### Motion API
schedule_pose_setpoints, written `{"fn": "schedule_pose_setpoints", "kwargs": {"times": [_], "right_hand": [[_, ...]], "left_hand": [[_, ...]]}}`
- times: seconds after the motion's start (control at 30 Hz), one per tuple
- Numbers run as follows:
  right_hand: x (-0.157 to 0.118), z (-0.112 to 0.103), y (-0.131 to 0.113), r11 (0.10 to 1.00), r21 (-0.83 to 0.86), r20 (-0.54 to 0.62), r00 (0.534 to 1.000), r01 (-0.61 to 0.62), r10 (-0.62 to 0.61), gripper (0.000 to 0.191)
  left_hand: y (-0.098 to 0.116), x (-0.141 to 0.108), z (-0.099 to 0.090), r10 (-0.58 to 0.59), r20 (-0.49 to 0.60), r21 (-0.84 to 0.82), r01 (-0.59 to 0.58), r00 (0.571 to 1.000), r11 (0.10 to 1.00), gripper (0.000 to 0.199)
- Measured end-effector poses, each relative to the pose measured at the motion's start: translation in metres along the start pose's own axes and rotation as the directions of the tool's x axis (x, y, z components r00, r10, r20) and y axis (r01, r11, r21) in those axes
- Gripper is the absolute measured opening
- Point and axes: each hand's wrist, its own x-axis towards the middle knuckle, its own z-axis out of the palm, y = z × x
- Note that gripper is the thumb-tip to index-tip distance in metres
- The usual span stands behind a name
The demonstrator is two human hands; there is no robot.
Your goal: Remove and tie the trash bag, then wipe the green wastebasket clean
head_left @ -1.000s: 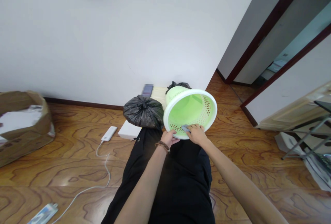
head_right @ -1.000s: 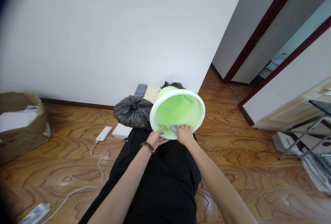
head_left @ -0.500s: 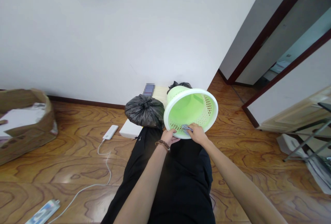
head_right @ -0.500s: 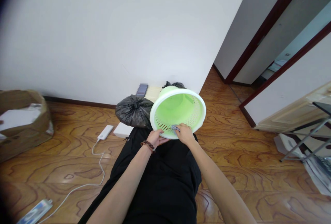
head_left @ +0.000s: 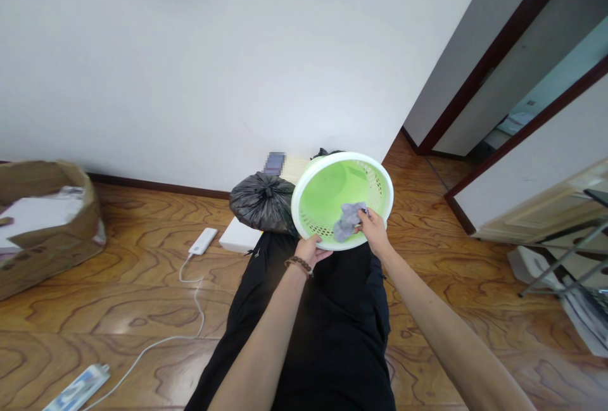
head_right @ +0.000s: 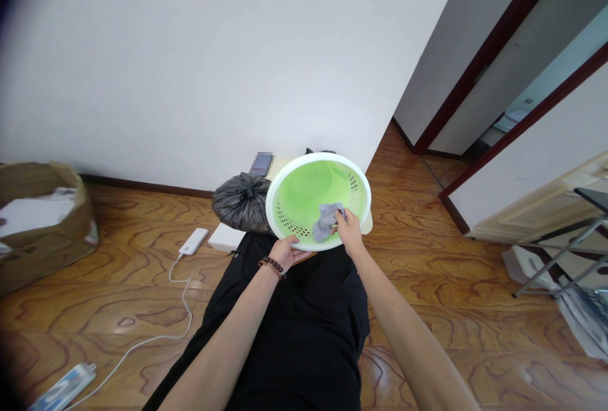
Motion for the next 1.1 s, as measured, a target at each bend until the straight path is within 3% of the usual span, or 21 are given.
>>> {"fn": "schedule_pose_setpoints", "kwargs": {"times": [0.07,0.13,0.23,0.33,0.47,0.63,0.83,0.97,1.1], "right_hand": [[0.001,0.002,-0.004,0.993,0.115,0.003,1.000,-0.024,0.024,0.028],[0.002,0.003,-0.006,0.992,0.109,0.033,0.998,-0.058,0.055,0.028],[0.003,0.000,-0.002,0.971,-0.227,0.101,0.990,-0.072,0.097,0.025],[0.003,-0.005,0.004,0.780,-0.620,0.186,0.982,0.083,0.043,0.019],[0.002,-0.006,0.007,0.533,-0.810,0.265,0.963,0.244,-0.037,0.017],[-0.009,-0.003,0.004,0.454,-0.813,0.376,0.924,0.364,-0.066,0.020],[-0.021,-0.001,0.009,0.470,-0.720,0.549,0.833,0.510,-0.063,0.026],[-0.020,0.000,0.010,0.468,-0.686,0.633,0.774,0.557,0.007,0.028],[-0.022,0.000,0.009,0.469,-0.681,0.649,0.760,0.563,0.031,0.038]], "left_hand": [[-0.003,0.000,0.001,0.012,-0.001,0.017,-0.012,1.000,1.000,0.039],[-0.005,-0.001,0.002,0.022,-0.001,0.047,-0.022,1.000,0.999,0.037],[-0.006,-0.002,0.003,0.031,0.001,0.103,-0.031,1.000,0.994,0.034],[-0.006,-0.004,0.003,0.022,-0.026,0.130,-0.018,0.999,0.991,0.034],[-0.006,-0.005,0.004,0.019,-0.037,0.119,-0.015,0.999,0.993,0.036],[-0.004,-0.006,0.005,0.006,-0.027,0.072,-0.004,1.000,0.997,0.039],[-0.002,-0.006,0.005,-0.002,0.004,0.002,0.002,1.000,1.000,0.038],[-0.003,-0.007,0.005,0.002,-0.006,0.024,-0.002,1.000,1.000,0.037],[-0.005,-0.006,0.005,0.016,-0.012,0.075,-0.015,1.000,0.997,0.034]]}}
